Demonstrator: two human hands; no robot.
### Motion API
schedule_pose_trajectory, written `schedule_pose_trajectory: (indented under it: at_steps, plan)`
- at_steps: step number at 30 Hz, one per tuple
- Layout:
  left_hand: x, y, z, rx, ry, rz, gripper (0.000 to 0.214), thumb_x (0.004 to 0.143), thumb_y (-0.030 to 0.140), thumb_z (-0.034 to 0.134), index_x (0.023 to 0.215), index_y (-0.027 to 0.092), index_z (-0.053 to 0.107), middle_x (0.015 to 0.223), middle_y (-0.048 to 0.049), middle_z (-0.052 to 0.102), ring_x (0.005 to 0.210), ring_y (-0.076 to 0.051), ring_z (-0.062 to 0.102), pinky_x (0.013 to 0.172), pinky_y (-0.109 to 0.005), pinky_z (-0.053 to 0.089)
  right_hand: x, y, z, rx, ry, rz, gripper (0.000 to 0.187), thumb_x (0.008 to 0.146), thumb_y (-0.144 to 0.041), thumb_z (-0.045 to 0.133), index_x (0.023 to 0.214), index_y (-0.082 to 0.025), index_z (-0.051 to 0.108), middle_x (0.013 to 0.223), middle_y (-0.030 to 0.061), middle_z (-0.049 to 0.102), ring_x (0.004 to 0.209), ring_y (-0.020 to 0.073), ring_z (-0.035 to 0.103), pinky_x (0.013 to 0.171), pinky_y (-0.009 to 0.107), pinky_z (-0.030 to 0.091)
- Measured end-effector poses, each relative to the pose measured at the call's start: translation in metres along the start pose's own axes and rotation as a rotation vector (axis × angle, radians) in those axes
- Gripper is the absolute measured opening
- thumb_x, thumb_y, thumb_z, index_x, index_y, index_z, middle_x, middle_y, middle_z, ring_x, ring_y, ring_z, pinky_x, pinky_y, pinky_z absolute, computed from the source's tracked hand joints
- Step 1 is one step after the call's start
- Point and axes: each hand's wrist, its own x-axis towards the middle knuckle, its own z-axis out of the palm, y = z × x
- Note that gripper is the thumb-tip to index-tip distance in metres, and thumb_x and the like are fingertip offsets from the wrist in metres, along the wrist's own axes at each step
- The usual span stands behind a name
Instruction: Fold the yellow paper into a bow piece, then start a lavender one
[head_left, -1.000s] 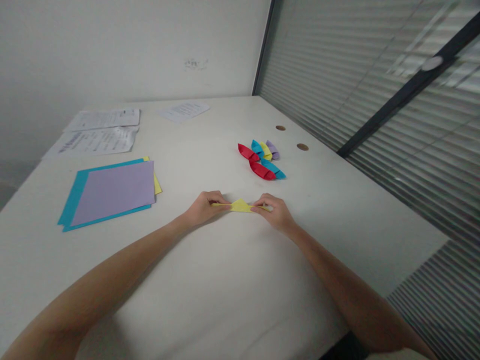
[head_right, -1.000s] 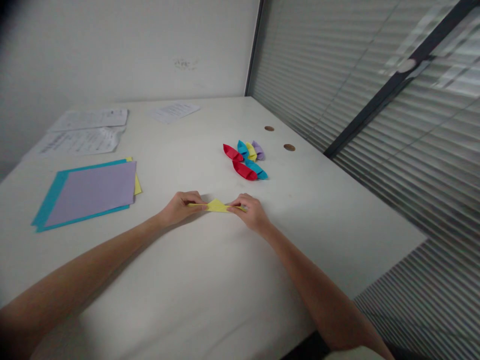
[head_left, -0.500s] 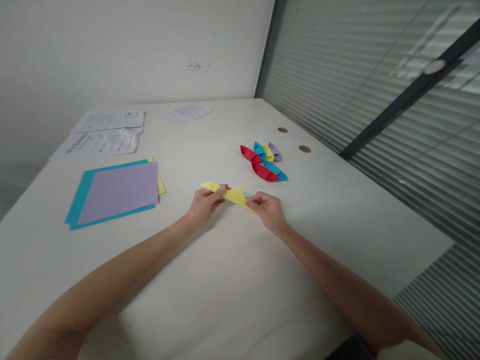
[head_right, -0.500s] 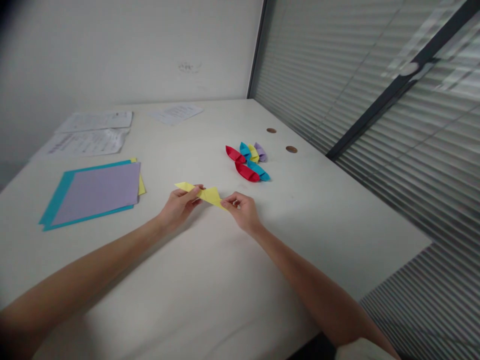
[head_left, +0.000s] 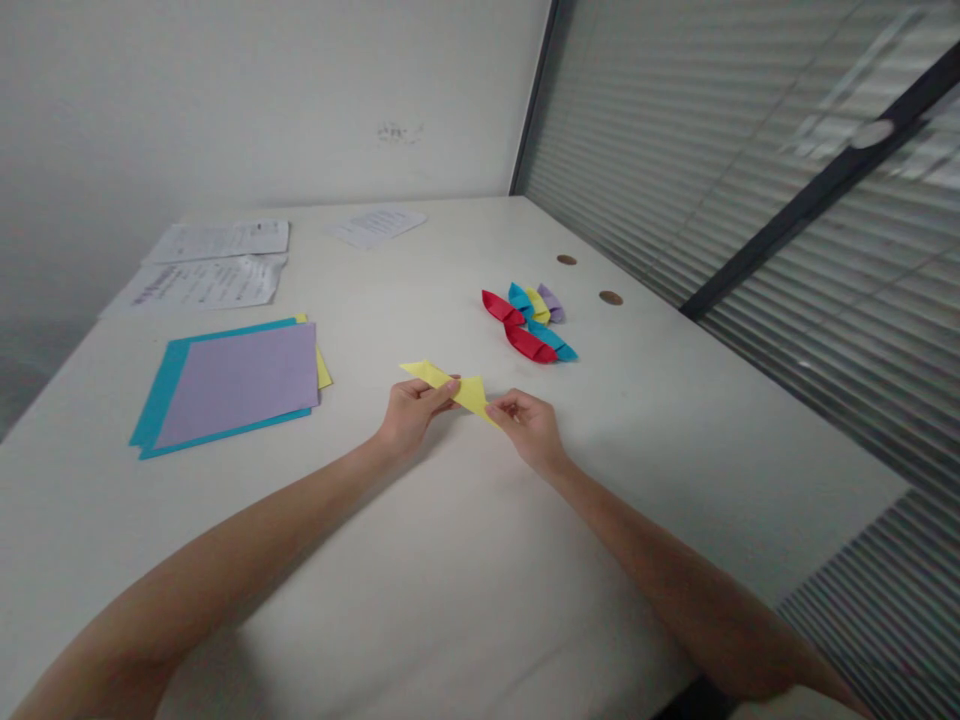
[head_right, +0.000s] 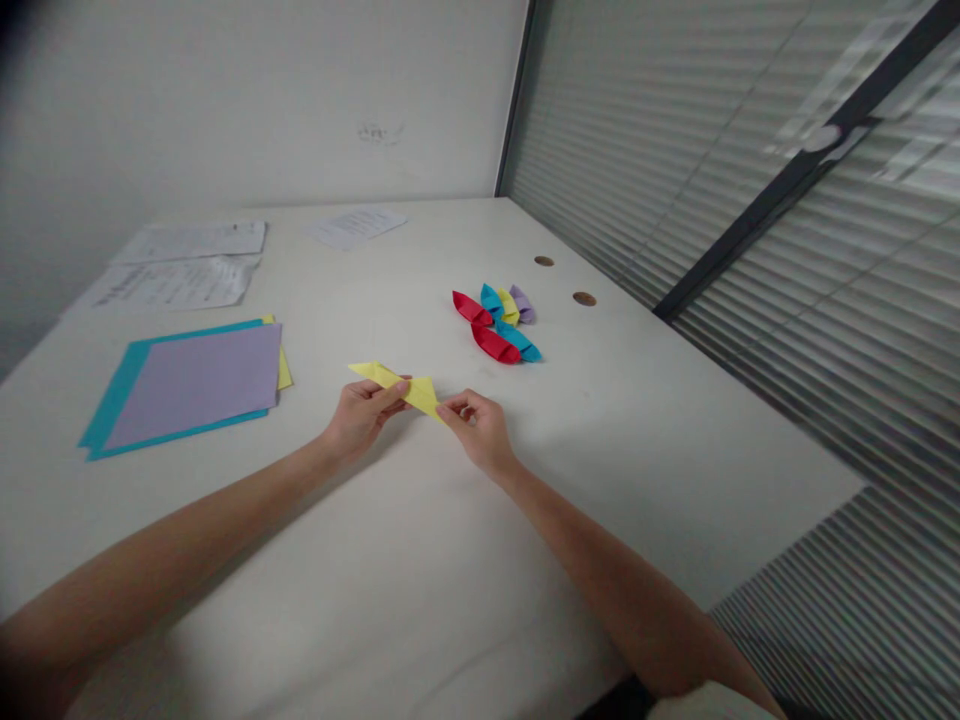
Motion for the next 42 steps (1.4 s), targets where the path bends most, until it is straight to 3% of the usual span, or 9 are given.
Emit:
schedule_pose_trajectory:
  at_steps: [5, 9, 16, 27, 30, 35, 42]
  plan:
    - [-0.001, 0.001, 0.001, 0.026, -0.050, 0.008, 0.035, 0.056, 0.037, 0.088, 0.073, 0.009, 0.075, 0.091, -0.0118, 0.074, 0.076, -0.017, 0.067, 0.075, -0.031, 0.056, -0.001, -0.004, 0.000, 0.007, -0.049, -0.026, 0.023, 0.080, -0.041, 0.066, 0.082, -0.018, 0.070, 0.075, 0.0023, 0.065, 0.069, 0.0142, 0.056, 0.065, 0.027, 0.043]
    - [0.000, 0.004, 0.001, 0.002, -0.060, 0.038, 0.035, 0.060, 0.036, 0.087, 0.081, 0.011, 0.076, 0.085, -0.0110, 0.075, 0.079, -0.020, 0.070, 0.080, -0.037, 0.056, -0.001, -0.005, 0.000, 0.018, -0.055, -0.089, 0.023, 0.081, -0.039, 0.065, 0.074, -0.019, 0.072, 0.068, 0.0011, 0.060, 0.065, 0.0131, 0.052, 0.060, 0.026, 0.040]
    - [0.001, 0.008, 0.000, -0.068, -0.103, 0.027, 0.030, 0.066, 0.036, 0.084, 0.082, 0.012, 0.076, 0.090, -0.0116, 0.076, 0.091, -0.024, 0.071, 0.093, -0.041, 0.052, 0.001, 0.001, -0.003, 0.046, -0.021, -0.045, 0.024, 0.078, -0.042, 0.068, 0.073, -0.019, 0.073, 0.065, 0.0000, 0.056, 0.061, 0.0124, 0.049, 0.058, 0.026, 0.038]
    - [0.002, 0.005, 0.000, 0.038, -0.022, 0.154, 0.033, 0.064, 0.040, 0.084, 0.076, 0.011, 0.075, 0.087, -0.0112, 0.075, 0.086, -0.023, 0.071, 0.083, -0.040, 0.058, 0.000, -0.003, -0.001, 0.039, -0.005, -0.030, 0.022, 0.077, -0.040, 0.068, 0.072, -0.019, 0.074, 0.064, 0.0000, 0.057, 0.061, 0.0127, 0.049, 0.059, 0.027, 0.038]
    - [0.004, 0.000, -0.006, 0.125, -0.064, 0.072, 0.035, 0.061, 0.038, 0.086, 0.080, 0.011, 0.076, 0.080, -0.0086, 0.075, 0.075, -0.019, 0.070, 0.079, -0.036, 0.059, 0.000, -0.005, -0.003, 0.009, 0.011, -0.002, 0.024, 0.076, -0.040, 0.068, 0.069, -0.018, 0.073, 0.062, 0.0001, 0.057, 0.061, 0.0130, 0.049, 0.057, 0.026, 0.037]
    - [0.008, 0.000, -0.010, 0.140, -0.035, 0.042, 0.032, 0.054, 0.036, 0.089, 0.063, 0.011, 0.070, 0.061, -0.0040, 0.069, 0.064, -0.016, 0.067, 0.079, -0.035, 0.058, 0.001, -0.006, -0.002, 0.008, 0.008, 0.009, 0.024, 0.075, -0.040, 0.067, 0.069, -0.017, 0.073, 0.063, 0.0002, 0.058, 0.059, 0.0122, 0.048, 0.055, 0.025, 0.036]
    - [0.003, 0.000, -0.005, 0.160, -0.097, -0.117, 0.040, 0.050, 0.037, 0.091, 0.073, 0.010, 0.073, 0.071, -0.0082, 0.073, 0.066, -0.016, 0.067, 0.077, -0.034, 0.057, 0.000, -0.006, -0.001, 0.006, 0.023, 0.023, 0.025, 0.075, -0.040, 0.067, 0.068, -0.016, 0.072, 0.062, 0.0003, 0.060, 0.059, 0.0121, 0.049, 0.056, 0.025, 0.038]
